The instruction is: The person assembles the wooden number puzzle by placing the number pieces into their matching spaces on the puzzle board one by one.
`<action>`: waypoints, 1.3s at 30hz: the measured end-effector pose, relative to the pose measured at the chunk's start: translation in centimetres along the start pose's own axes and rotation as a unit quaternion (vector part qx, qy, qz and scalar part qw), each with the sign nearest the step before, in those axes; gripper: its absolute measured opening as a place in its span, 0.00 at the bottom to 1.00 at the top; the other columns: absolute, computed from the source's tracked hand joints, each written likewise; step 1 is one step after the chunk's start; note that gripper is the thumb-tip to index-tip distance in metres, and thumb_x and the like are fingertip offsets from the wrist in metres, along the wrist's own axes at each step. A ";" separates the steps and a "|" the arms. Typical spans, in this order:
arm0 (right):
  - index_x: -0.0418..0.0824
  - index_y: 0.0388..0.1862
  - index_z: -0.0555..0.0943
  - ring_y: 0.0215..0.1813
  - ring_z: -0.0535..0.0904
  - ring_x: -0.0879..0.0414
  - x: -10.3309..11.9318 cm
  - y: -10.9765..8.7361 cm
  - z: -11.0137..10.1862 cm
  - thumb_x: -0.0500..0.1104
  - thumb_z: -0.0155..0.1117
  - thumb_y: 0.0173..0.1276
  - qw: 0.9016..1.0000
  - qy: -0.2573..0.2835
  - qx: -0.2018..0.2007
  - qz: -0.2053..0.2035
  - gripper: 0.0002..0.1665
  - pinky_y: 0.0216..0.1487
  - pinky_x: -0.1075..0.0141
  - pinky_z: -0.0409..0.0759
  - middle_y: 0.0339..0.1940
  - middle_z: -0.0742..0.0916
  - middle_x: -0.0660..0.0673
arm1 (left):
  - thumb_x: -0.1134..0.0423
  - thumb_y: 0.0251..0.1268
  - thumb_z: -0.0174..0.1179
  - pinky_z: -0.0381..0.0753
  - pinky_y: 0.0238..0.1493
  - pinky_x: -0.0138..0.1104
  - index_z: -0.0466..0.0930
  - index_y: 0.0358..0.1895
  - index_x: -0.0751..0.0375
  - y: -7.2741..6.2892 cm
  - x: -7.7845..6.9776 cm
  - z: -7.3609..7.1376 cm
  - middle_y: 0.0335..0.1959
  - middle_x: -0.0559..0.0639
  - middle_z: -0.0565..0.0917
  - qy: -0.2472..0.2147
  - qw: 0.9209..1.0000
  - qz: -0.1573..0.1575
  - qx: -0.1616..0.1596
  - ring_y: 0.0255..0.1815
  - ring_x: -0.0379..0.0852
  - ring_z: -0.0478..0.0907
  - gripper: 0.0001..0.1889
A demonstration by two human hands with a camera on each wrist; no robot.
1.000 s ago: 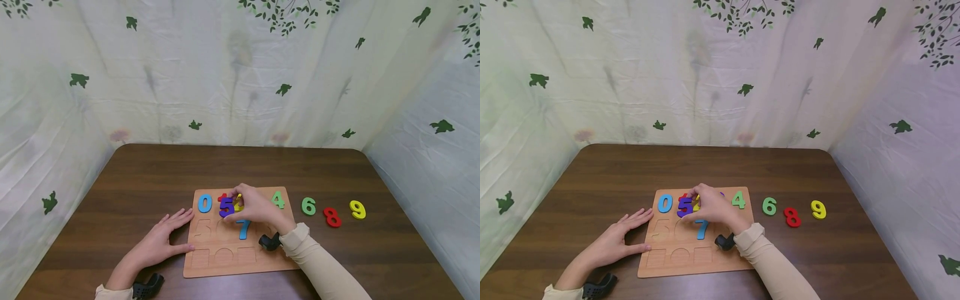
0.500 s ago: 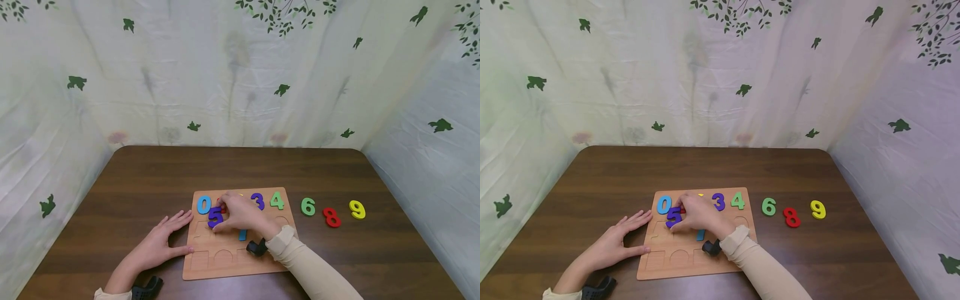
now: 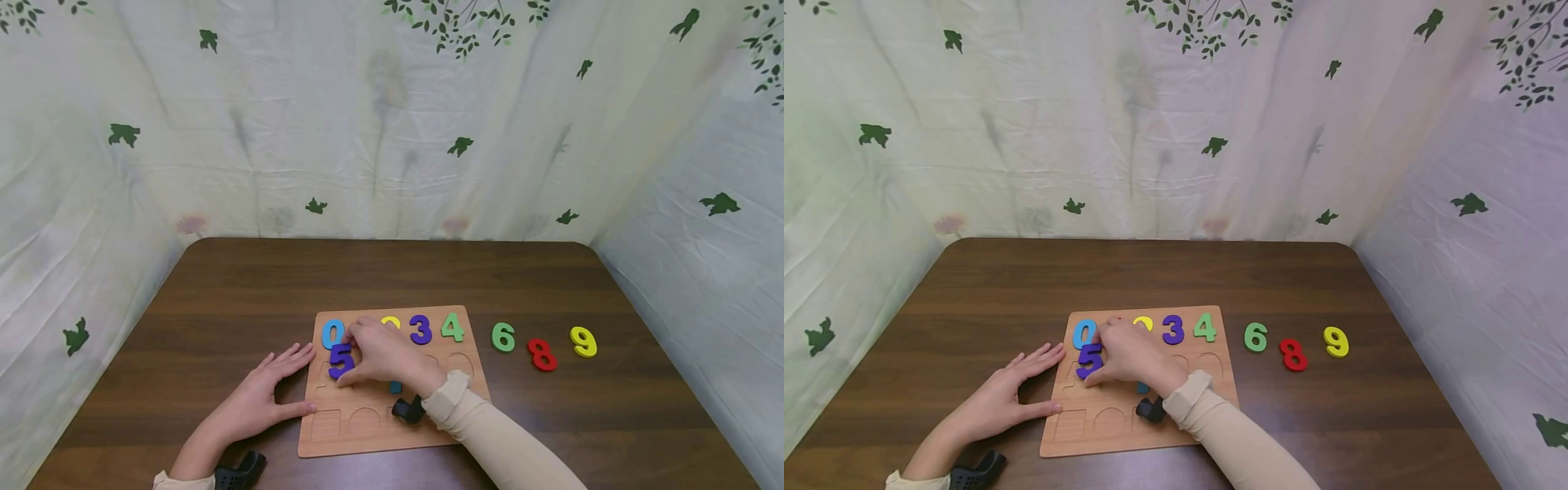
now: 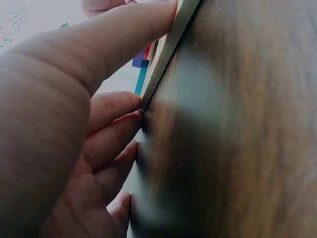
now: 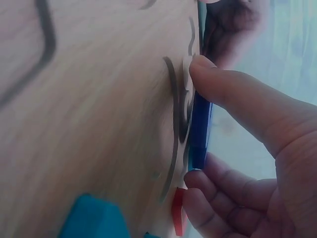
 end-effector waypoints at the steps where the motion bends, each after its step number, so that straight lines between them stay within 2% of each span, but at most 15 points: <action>1: 0.48 0.55 0.86 0.46 0.78 0.64 0.0 0.0 0.0 0.70 0.86 0.53 1.000 -0.005 0.001 -0.001 0.40 0.50 0.68 0.80 0.50 0.86 0.54 | 0.37 0.59 0.77 0.51 0.82 0.72 0.72 0.80 0.55 0.0 0.0 0.0 0.82 0.53 0.72 0.000 1.000 -0.001 0.000 0.87 0.65 0.60 0.48; 13: 0.49 0.56 0.87 0.46 0.76 0.61 0.4 0.2 0.6 0.73 0.85 0.49 1.000 -0.028 -0.001 -0.002 0.43 0.45 0.68 0.71 0.47 0.85 0.55 | 0.38 0.59 0.77 0.51 0.82 0.72 0.72 0.80 0.55 0.0 -0.1 0.0 0.82 0.54 0.72 0.000 1.000 -0.003 0.001 0.87 0.65 0.60 0.48; 21: 0.49 0.55 0.88 0.47 0.76 0.60 0.7 0.1 0.7 0.73 0.85 0.50 0.999 -0.035 -0.006 -0.012 0.42 0.46 0.67 0.72 0.46 0.85 0.55 | 0.39 0.59 0.78 0.51 0.82 0.72 0.73 0.80 0.56 0.0 -0.2 0.0 0.82 0.54 0.73 -0.003 1.000 0.002 0.000 0.86 0.66 0.61 0.48; 29: 0.50 0.53 0.88 0.47 0.73 0.59 1.2 0.0 0.8 0.74 0.85 0.48 0.999 -0.042 -0.006 -0.027 0.42 0.46 0.67 0.69 0.46 0.85 0.55 | 0.40 0.59 0.79 0.52 0.82 0.71 0.73 0.80 0.55 -0.1 -0.1 0.0 0.82 0.53 0.73 -0.001 1.000 0.005 -0.003 0.86 0.65 0.61 0.47; 39: 0.51 0.52 0.88 0.46 0.72 0.59 1.7 -0.4 0.8 0.76 0.84 0.47 0.998 -0.055 0.000 -0.032 0.42 0.48 0.66 0.70 0.44 0.84 0.55 | 0.39 0.59 0.78 0.50 0.82 0.72 0.72 0.80 0.55 0.0 -0.1 -0.1 0.82 0.53 0.72 -0.003 1.000 -0.006 0.006 0.87 0.65 0.60 0.48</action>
Point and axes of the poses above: each hand's wrist, its own y-axis towards the middle knuckle, its own z-axis out of the palm, x = y × z, the point moved 1 cm from there along y, towards the middle knuckle
